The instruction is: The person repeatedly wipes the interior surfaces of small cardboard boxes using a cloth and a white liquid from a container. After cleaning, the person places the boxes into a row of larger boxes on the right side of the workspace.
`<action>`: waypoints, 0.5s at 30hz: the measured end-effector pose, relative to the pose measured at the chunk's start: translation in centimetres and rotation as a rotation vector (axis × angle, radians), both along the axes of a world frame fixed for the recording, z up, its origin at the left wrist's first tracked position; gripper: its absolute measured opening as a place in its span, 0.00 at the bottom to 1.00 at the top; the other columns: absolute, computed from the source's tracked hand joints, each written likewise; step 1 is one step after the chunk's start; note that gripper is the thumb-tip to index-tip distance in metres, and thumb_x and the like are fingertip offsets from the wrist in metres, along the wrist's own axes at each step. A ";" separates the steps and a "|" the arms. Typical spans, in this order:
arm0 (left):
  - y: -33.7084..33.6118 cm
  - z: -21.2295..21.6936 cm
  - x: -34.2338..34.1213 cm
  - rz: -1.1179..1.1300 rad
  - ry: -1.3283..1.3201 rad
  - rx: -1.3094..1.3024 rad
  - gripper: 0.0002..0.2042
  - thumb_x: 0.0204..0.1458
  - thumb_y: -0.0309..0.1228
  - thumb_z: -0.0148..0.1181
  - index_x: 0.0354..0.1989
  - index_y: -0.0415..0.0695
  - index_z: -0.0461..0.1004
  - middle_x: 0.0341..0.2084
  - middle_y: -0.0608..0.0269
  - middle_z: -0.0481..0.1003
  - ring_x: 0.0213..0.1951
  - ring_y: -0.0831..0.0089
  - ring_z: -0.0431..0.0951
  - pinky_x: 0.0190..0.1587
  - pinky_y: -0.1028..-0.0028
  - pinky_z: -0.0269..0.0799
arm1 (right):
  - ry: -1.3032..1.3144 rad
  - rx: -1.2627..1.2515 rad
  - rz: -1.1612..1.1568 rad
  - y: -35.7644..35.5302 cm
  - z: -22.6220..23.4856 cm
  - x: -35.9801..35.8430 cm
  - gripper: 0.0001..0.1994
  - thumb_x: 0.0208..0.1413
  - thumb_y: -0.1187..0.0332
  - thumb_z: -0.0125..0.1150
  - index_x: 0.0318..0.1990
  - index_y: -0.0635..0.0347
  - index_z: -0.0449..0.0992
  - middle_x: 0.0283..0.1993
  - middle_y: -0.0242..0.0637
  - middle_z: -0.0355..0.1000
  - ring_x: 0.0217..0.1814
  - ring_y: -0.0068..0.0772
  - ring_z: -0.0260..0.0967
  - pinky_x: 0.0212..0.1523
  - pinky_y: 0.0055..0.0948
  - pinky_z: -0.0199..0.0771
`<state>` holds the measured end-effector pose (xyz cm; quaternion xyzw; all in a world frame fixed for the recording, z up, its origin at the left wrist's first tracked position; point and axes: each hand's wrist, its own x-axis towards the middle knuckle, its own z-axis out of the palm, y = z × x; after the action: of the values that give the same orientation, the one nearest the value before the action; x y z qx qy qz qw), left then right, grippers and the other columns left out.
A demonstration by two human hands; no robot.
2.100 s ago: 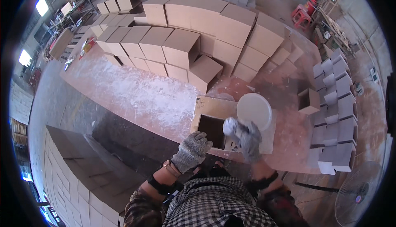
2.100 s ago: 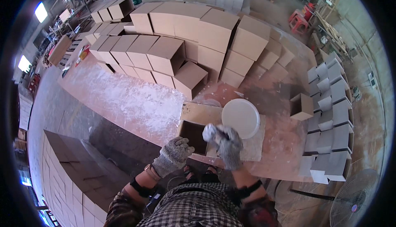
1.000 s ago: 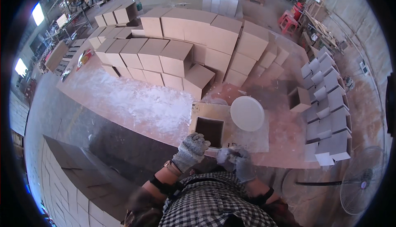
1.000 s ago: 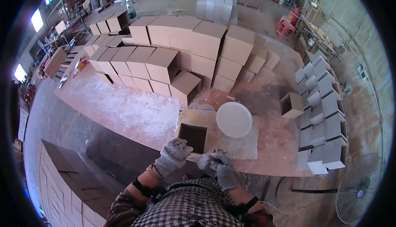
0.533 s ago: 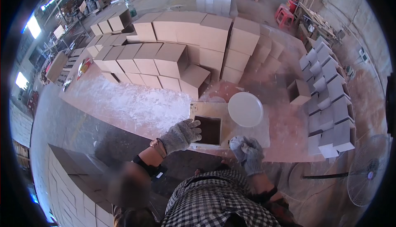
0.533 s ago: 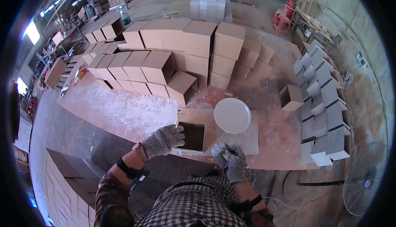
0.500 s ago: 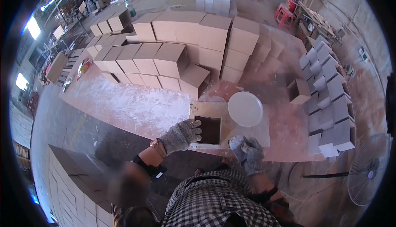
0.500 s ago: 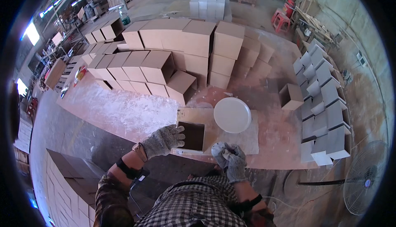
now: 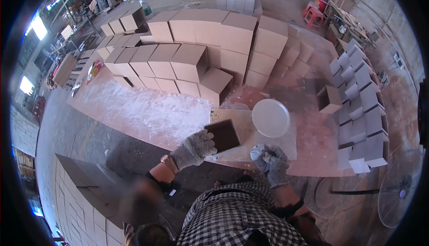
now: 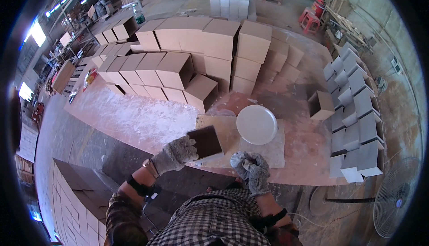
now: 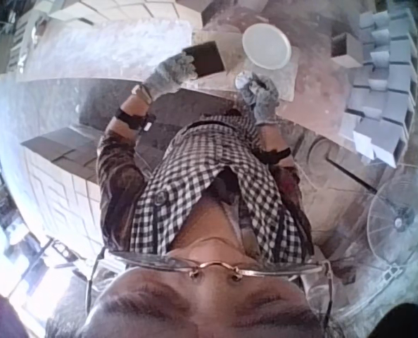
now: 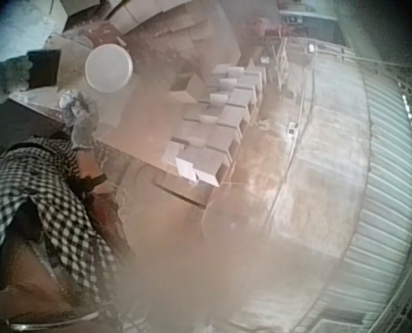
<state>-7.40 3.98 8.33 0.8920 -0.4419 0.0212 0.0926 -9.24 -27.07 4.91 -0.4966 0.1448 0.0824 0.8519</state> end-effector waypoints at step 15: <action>-6.7 -3.7 -3.7 0.471 -0.254 -0.323 0.20 0.37 0.31 0.57 0.42 0.42 0.74 0.41 0.56 0.73 0.50 0.54 0.70 0.58 0.54 0.62 | -0.200 -0.294 0.232 4.4 2.8 7.2 0.08 0.52 0.79 0.58 0.40 0.68 0.73 0.40 0.41 0.73 0.42 0.36 0.74 0.45 0.35 0.79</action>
<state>-11.10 -2.72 4.65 0.9338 -0.2220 0.2232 0.1698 -2.04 -22.69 7.68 -0.6347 0.0116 0.1083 0.7651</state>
